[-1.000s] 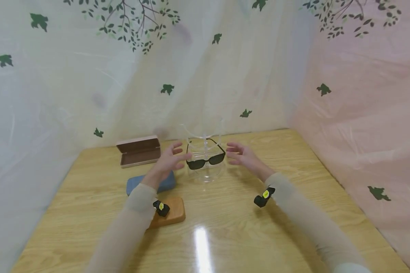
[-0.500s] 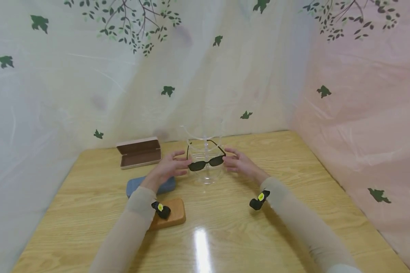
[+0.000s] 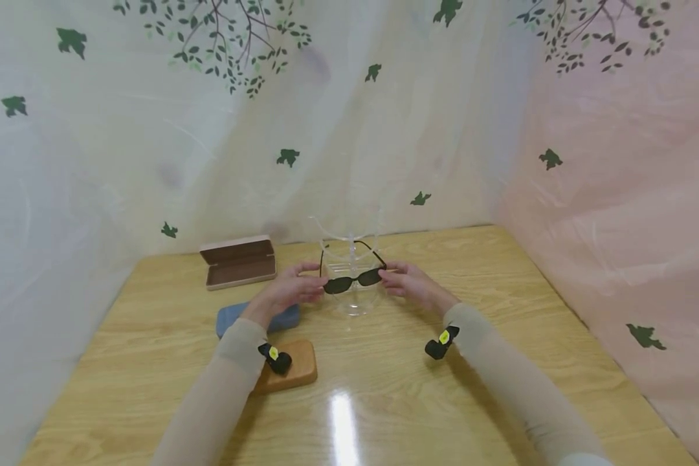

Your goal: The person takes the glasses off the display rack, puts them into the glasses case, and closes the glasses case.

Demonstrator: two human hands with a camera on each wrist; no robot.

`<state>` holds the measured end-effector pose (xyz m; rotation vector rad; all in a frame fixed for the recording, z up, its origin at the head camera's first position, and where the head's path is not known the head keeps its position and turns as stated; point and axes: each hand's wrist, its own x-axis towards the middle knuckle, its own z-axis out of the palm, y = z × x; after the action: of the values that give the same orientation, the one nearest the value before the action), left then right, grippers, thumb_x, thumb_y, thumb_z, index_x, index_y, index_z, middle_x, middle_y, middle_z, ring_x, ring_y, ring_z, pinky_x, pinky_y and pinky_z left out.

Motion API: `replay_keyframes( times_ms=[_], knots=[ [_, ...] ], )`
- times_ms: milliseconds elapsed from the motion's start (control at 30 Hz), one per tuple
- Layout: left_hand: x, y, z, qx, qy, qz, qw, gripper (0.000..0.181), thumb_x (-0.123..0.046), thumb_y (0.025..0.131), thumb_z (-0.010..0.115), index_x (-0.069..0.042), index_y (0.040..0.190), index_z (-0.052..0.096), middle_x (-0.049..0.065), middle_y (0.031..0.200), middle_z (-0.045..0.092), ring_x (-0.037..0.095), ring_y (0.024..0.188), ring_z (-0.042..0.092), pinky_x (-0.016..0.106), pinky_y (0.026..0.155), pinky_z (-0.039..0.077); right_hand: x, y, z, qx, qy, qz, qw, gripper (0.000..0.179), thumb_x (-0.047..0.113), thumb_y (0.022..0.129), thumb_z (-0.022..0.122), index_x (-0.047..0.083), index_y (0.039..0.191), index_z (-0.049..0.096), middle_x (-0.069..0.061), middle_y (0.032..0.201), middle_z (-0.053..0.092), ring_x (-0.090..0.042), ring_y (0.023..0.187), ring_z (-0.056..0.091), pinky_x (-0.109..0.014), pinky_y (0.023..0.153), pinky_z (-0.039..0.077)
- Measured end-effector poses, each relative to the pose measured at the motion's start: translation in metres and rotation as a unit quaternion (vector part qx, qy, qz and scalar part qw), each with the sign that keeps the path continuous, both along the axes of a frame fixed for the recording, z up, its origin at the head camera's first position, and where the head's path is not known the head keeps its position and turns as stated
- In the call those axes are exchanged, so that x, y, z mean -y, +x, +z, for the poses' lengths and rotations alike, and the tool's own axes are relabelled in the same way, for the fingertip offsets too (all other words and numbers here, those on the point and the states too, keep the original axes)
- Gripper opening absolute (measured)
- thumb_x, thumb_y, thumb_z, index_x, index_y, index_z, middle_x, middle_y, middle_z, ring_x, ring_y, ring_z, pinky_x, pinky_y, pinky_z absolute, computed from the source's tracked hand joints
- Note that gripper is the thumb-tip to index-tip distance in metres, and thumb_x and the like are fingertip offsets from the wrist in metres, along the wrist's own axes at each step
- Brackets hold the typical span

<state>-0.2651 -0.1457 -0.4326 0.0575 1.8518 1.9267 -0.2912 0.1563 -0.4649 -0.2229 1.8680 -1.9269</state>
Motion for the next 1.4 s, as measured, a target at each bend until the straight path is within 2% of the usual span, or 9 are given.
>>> replay_keyframes(
  times_ms=[233, 400, 533, 667, 867, 1000, 1133, 1300, 1400],
  knots=[
    [0.000, 0.002, -0.003, -0.006, -0.011, -0.006, 0.9999, 0.063, -0.010, 0.090, 0.066, 0.000, 0.142, 0.031, 0.012, 0.100, 0.064, 0.039, 0.108, 0.057, 0.051, 0.097, 0.043, 0.000, 0.002, 0.000, 0.003, 0.000, -0.006, 1.0000, 0.046, 0.019, 0.095, 0.060, -0.004, 0.131, 0.043, -0.009, 0.110, 0.056, -0.031, 0.111, 0.050, -0.045, 0.101, 0.041],
    [-0.002, 0.002, -0.001, -0.006, -0.024, -0.009, 0.9996, 0.058, -0.010, 0.092, 0.063, 0.001, 0.140, 0.033, 0.011, 0.104, 0.062, 0.041, 0.110, 0.056, 0.049, 0.095, 0.045, -0.001, 0.003, 0.001, 0.007, 0.006, -0.004, 1.0000, 0.052, 0.025, 0.096, 0.059, -0.005, 0.134, 0.039, -0.014, 0.115, 0.054, -0.032, 0.115, 0.049, -0.043, 0.102, 0.040],
    [-0.006, 0.002, 0.000, -0.002, -0.032, -0.008, 0.9995, 0.051, -0.010, 0.094, 0.060, 0.001, 0.138, 0.038, 0.009, 0.104, 0.062, 0.041, 0.110, 0.056, 0.048, 0.095, 0.046, -0.004, 0.004, 0.002, 0.007, 0.005, -0.004, 1.0000, 0.054, 0.032, 0.098, 0.055, -0.005, 0.134, 0.042, -0.019, 0.122, 0.054, -0.031, 0.118, 0.049, -0.042, 0.103, 0.039],
    [-0.009, 0.003, 0.002, -0.002, -0.037, -0.005, 0.9993, 0.045, -0.012, 0.094, 0.061, 0.000, 0.133, 0.044, 0.008, 0.102, 0.063, 0.040, 0.109, 0.057, 0.049, 0.096, 0.045, -0.004, 0.005, 0.002, 0.003, -0.003, -0.002, 1.0000, 0.051, 0.032, 0.099, 0.052, -0.005, 0.134, 0.045, -0.019, 0.123, 0.054, -0.029, 0.116, 0.050, -0.041, 0.104, 0.038],
    [-0.013, 0.005, 0.005, -0.001, -0.026, -0.014, 0.9996, 0.039, -0.013, 0.095, 0.060, 0.002, 0.128, 0.045, 0.021, 0.111, 0.064, 0.042, 0.113, 0.055, 0.051, 0.099, 0.041, -0.002, 0.009, 0.000, -0.014, 0.010, -0.009, 0.9998, 0.047, 0.026, 0.100, 0.052, -0.005, 0.134, 0.046, -0.015, 0.124, 0.051, -0.024, 0.113, 0.050, -0.039, 0.104, 0.039],
    [-0.015, 0.006, 0.011, 0.001, -0.039, -0.009, 0.9992, 0.038, -0.013, 0.094, 0.061, 0.000, 0.125, 0.045, 0.024, 0.115, 0.061, 0.040, 0.112, 0.056, 0.051, 0.099, 0.040, -0.002, 0.012, 0.000, -0.031, 0.018, -0.009, 0.9993, 0.049, 0.030, 0.098, 0.055, -0.003, 0.133, 0.048, -0.016, 0.130, 0.049, -0.025, 0.118, 0.049, -0.037, 0.104, 0.039],
    [-0.015, 0.011, 0.019, -0.007, -0.061, -0.015, 0.9980, 0.039, -0.013, 0.094, 0.062, 0.003, 0.126, 0.046, 0.022, 0.111, 0.062, 0.039, 0.109, 0.057, 0.052, 0.098, 0.041, -0.005, 0.019, 0.003, -0.062, 0.047, -0.004, 0.9970, 0.052, 0.037, 0.096, 0.057, -0.001, 0.131, 0.052, -0.016, 0.126, 0.054, -0.025, 0.116, 0.052, -0.039, 0.101, 0.042],
    [-0.016, 0.019, 0.031, -0.021, -0.075, -0.042, 0.9961, 0.038, -0.014, 0.095, 0.061, 0.006, 0.124, 0.049, 0.021, 0.109, 0.064, 0.033, 0.100, 0.062, 0.048, 0.095, 0.045, -0.012, 0.031, 0.015, -0.098, 0.081, -0.004, 0.9919, 0.054, 0.044, 0.094, 0.057, 0.001, 0.127, 0.057, -0.016, 0.116, 0.063, -0.028, 0.108, 0.060, -0.040, 0.092, 0.049],
    [-0.015, 0.023, 0.038, -0.025, -0.074, -0.060, 0.9951, 0.037, -0.015, 0.095, 0.061, 0.007, 0.122, 0.052, 0.023, 0.112, 0.064, 0.032, 0.101, 0.063, 0.047, 0.094, 0.046, -0.015, 0.039, 0.026, -0.101, 0.090, -0.010, 0.9907, 0.053, 0.044, 0.092, 0.059, 0.002, 0.123, 0.061, -0.016, 0.108, 0.067, -0.030, 0.100, 0.064, -0.042, 0.086, 0.052]
  ],
)
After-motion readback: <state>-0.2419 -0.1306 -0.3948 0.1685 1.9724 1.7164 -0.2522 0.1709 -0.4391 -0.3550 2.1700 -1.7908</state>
